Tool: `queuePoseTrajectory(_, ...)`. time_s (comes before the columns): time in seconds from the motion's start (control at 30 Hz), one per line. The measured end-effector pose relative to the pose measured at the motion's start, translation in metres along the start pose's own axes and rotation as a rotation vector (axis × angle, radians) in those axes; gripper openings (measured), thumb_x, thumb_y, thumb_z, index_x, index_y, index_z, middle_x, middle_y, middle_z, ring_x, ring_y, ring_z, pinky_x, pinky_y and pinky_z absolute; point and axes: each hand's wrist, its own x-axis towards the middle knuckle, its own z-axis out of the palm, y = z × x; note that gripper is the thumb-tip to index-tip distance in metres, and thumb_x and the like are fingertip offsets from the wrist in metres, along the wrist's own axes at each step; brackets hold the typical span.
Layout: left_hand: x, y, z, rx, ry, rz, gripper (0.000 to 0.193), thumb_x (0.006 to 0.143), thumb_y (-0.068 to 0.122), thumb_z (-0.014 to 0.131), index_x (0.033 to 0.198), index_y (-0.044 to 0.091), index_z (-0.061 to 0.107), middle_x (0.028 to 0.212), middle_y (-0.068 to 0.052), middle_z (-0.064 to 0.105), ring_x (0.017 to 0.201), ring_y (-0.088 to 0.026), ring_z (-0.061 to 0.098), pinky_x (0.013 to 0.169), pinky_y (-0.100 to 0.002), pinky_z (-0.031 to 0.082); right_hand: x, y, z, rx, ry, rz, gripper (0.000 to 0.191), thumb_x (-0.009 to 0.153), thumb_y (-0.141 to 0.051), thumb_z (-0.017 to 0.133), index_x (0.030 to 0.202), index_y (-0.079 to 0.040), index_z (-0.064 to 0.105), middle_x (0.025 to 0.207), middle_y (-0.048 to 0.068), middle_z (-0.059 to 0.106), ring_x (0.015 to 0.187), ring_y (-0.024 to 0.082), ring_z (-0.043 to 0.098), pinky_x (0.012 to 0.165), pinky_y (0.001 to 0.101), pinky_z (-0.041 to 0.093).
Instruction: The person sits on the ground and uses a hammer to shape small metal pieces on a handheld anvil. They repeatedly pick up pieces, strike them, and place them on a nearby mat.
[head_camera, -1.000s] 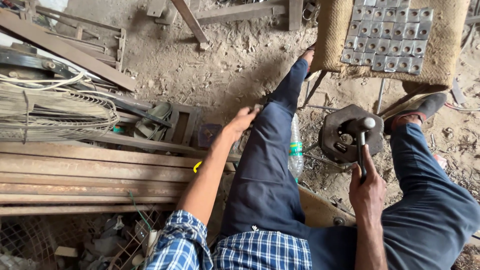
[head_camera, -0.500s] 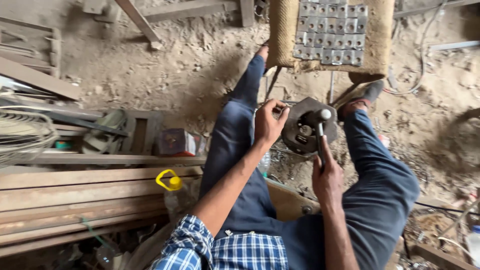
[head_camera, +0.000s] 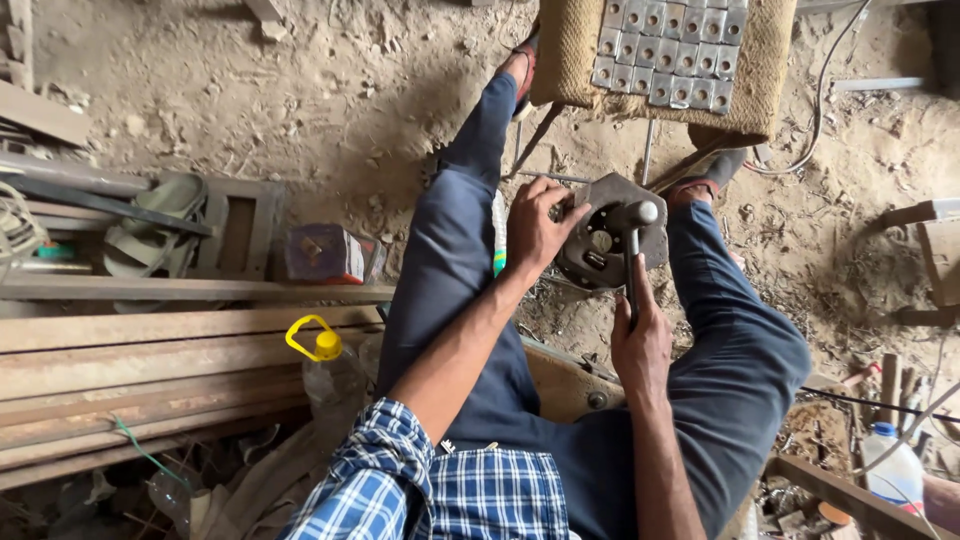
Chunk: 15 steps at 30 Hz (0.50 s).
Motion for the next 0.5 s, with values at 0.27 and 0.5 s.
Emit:
queuePoseTrajectory(0.27,0.0,0.012,-0.009,-0.073,-0.035,-0.065,0.017,0.087,0.029,0.081,0.094,0.014,0.079,0.097,-0.002,0.069,0.088,-0.019,0.063,0.078,-0.035,0.053,-0.002,-0.001,0.009,-0.036,-0.006,0.012,0.062,0.102,-0.01,0.059,0.161,-0.014,0.04,0.073,0.022,0.062,0.054,0.03,0.057,0.056,0.046,0.046)
queuePoseTrajectory(0.5,0.007,0.009,-0.002,0.009,0.006,0.012,0.02,0.087,0.031,0.081,0.09,0.011,0.077,0.094,-0.003,0.069,0.087,-0.019,0.062,0.081,-0.034,0.053,-0.003,-0.002,0.008,-0.065,0.019,-0.105,0.063,0.102,-0.008,0.058,0.162,-0.012,0.039,0.076,0.022,0.062,0.057,0.029,0.057,0.059,0.046,0.047)
